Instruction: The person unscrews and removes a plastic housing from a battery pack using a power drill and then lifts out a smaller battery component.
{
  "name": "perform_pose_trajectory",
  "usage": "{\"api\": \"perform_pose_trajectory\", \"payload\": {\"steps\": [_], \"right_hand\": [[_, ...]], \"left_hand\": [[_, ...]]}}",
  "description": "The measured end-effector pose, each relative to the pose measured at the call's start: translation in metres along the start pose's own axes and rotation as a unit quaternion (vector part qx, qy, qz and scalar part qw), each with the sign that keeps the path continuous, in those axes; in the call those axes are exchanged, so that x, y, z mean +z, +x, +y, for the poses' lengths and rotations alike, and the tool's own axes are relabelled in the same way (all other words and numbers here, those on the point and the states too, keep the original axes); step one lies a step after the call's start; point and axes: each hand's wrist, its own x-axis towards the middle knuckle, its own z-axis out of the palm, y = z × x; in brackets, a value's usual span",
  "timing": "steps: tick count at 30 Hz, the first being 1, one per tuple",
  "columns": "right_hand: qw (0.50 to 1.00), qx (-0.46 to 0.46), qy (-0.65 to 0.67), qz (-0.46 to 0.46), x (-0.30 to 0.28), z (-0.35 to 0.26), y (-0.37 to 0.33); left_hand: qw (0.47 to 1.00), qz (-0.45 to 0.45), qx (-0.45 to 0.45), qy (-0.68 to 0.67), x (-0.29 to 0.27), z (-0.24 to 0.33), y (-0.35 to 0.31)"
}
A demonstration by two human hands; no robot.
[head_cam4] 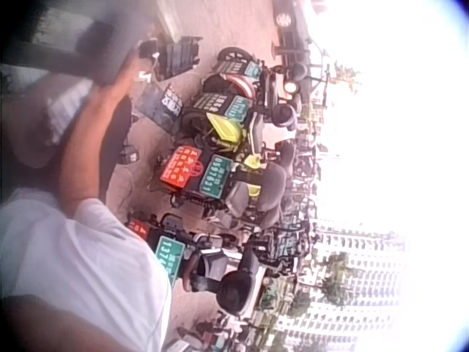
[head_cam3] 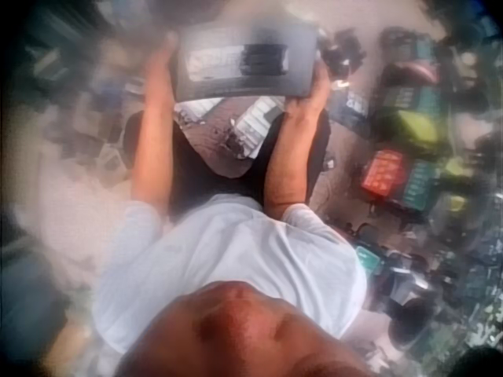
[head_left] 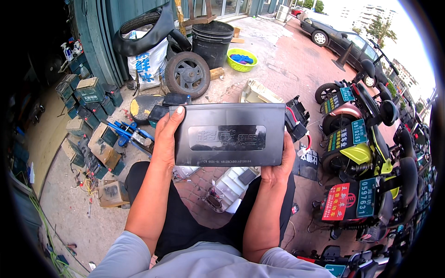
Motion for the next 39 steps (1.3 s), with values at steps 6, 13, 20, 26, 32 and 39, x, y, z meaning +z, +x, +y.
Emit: {"api": "perform_pose_trajectory", "payload": {"steps": [6,13,20,26,32,39], "right_hand": [[1.000,-0.003,-0.001,-0.003,-0.0006,-0.0005,0.0006],[1.000,-0.001,0.005,0.001,0.0039,-0.0014,-0.0018],[1.000,-0.005,0.010,-0.001,0.0011,-0.0008,-0.0008],[1.000,-0.004,-0.003,-0.002,0.0012,-0.0021,-0.0021],[1.000,-0.004,-0.016,0.000,0.0015,-0.0020,-0.0033],[1.000,-0.008,0.002,0.004,0.0057,-0.0016,-0.0032]], "left_hand": [[1.000,0.000,0.004,-0.007,0.0032,0.0008,-0.0003],[1.000,0.001,0.003,-0.003,0.0015,-0.0001,0.0004],[1.000,0.003,0.008,0.001,0.0031,0.0013,-0.0010],[1.000,0.007,0.008,-0.004,0.0041,0.0015,-0.0017],[1.000,0.006,0.009,-0.002,0.0027,0.0003,-0.0009],[1.000,0.001,0.012,0.003,0.0021,0.0010,-0.0008]]}}
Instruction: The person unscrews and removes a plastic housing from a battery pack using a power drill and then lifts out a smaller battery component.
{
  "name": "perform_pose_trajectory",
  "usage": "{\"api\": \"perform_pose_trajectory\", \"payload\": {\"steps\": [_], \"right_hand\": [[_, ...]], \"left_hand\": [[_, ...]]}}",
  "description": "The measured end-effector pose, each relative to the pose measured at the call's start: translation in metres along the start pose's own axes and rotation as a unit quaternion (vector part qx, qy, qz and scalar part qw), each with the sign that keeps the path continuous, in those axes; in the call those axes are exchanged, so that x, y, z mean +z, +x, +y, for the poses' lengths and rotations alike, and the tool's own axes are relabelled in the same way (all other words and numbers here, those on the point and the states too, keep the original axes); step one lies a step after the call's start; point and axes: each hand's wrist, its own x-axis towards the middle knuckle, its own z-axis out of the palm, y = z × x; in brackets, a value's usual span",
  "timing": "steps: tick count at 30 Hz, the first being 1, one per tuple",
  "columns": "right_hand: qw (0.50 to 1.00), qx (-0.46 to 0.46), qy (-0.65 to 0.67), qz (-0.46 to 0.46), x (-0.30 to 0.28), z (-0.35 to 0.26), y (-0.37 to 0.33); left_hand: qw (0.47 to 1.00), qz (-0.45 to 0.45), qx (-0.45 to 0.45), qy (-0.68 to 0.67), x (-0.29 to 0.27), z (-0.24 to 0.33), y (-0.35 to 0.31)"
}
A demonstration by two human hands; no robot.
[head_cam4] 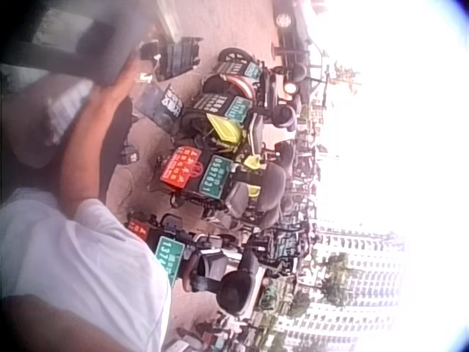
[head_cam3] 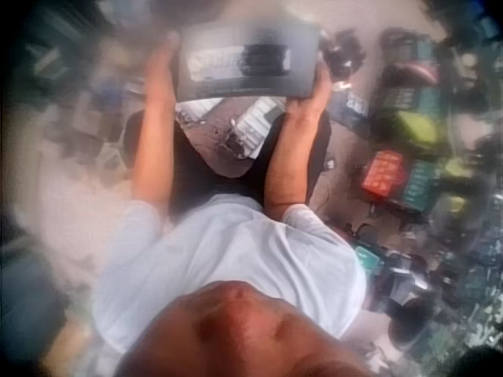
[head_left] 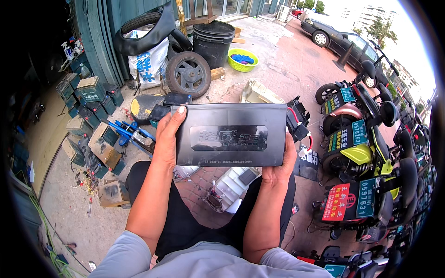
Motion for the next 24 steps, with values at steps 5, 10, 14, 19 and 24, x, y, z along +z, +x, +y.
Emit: {"api": "perform_pose_trajectory", "payload": {"steps": [5,10,14,19,24], "right_hand": [[1.000,-0.002,0.000,0.002,0.0004,-0.0006,-0.0003],[1.000,-0.001,0.001,0.003,-0.0012,0.0000,0.0004],[1.000,-0.003,0.012,-0.006,-0.0026,0.0012,0.0022],[1.000,-0.002,0.014,-0.018,-0.0046,0.0011,0.0029],[1.000,-0.001,0.016,-0.026,-0.0057,0.0015,0.0023]], "left_hand": [[1.000,0.007,-0.002,0.004,0.0013,0.0004,-0.0008],[1.000,0.004,-0.003,-0.004,0.0013,-0.0007,0.0000],[1.000,0.005,0.000,-0.005,0.0005,-0.0005,0.0001],[1.000,-0.004,0.004,-0.010,-0.0001,0.0011,-0.0004],[1.000,-0.001,0.008,-0.012,0.0022,0.0029,-0.0030]]}}
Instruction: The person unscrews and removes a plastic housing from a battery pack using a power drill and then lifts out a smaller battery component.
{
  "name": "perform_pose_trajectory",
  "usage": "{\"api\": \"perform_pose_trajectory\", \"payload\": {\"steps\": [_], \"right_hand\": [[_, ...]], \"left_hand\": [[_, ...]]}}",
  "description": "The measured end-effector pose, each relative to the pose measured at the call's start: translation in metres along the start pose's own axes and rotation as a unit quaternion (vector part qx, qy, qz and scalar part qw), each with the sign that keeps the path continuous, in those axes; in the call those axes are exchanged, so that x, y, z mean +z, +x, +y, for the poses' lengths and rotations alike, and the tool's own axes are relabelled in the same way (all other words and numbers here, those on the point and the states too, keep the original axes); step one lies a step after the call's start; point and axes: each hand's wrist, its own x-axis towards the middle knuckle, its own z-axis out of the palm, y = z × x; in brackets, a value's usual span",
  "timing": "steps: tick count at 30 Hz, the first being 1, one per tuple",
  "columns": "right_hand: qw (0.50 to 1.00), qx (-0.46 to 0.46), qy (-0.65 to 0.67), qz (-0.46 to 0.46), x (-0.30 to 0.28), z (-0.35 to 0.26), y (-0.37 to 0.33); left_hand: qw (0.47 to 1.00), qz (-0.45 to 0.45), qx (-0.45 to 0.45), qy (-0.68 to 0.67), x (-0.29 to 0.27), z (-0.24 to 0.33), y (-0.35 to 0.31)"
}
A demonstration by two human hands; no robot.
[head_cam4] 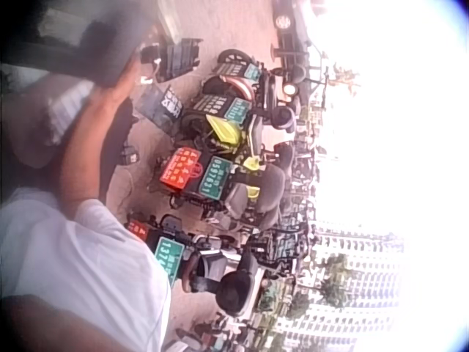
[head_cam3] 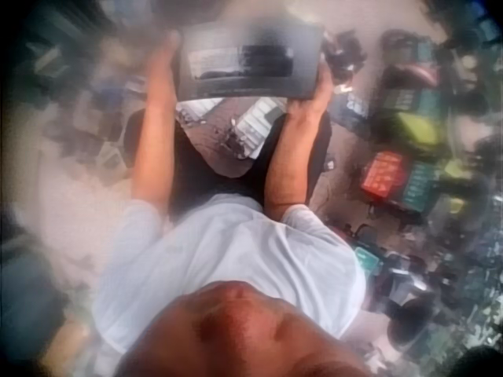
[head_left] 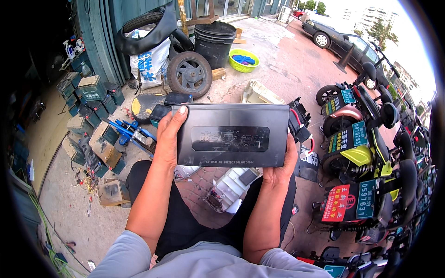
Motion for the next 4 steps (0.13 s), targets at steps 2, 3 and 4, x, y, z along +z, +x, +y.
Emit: {"api": "perform_pose_trajectory", "payload": {"steps": [2,3,4], "right_hand": [[1.000,0.000,-0.002,-0.002,0.0006,-0.0002,-0.0006],[1.000,0.001,-0.001,-0.002,0.0003,-0.0003,-0.0006],[1.000,0.002,-0.001,-0.003,-0.0004,-0.0001,-0.0005]], "left_hand": [[1.000,-0.002,0.002,0.001,-0.0006,0.0001,0.0001],[1.000,-0.003,0.003,0.002,-0.0014,-0.0002,0.0004],[1.000,-0.003,0.003,0.002,-0.0016,-0.0001,0.0003]]}}
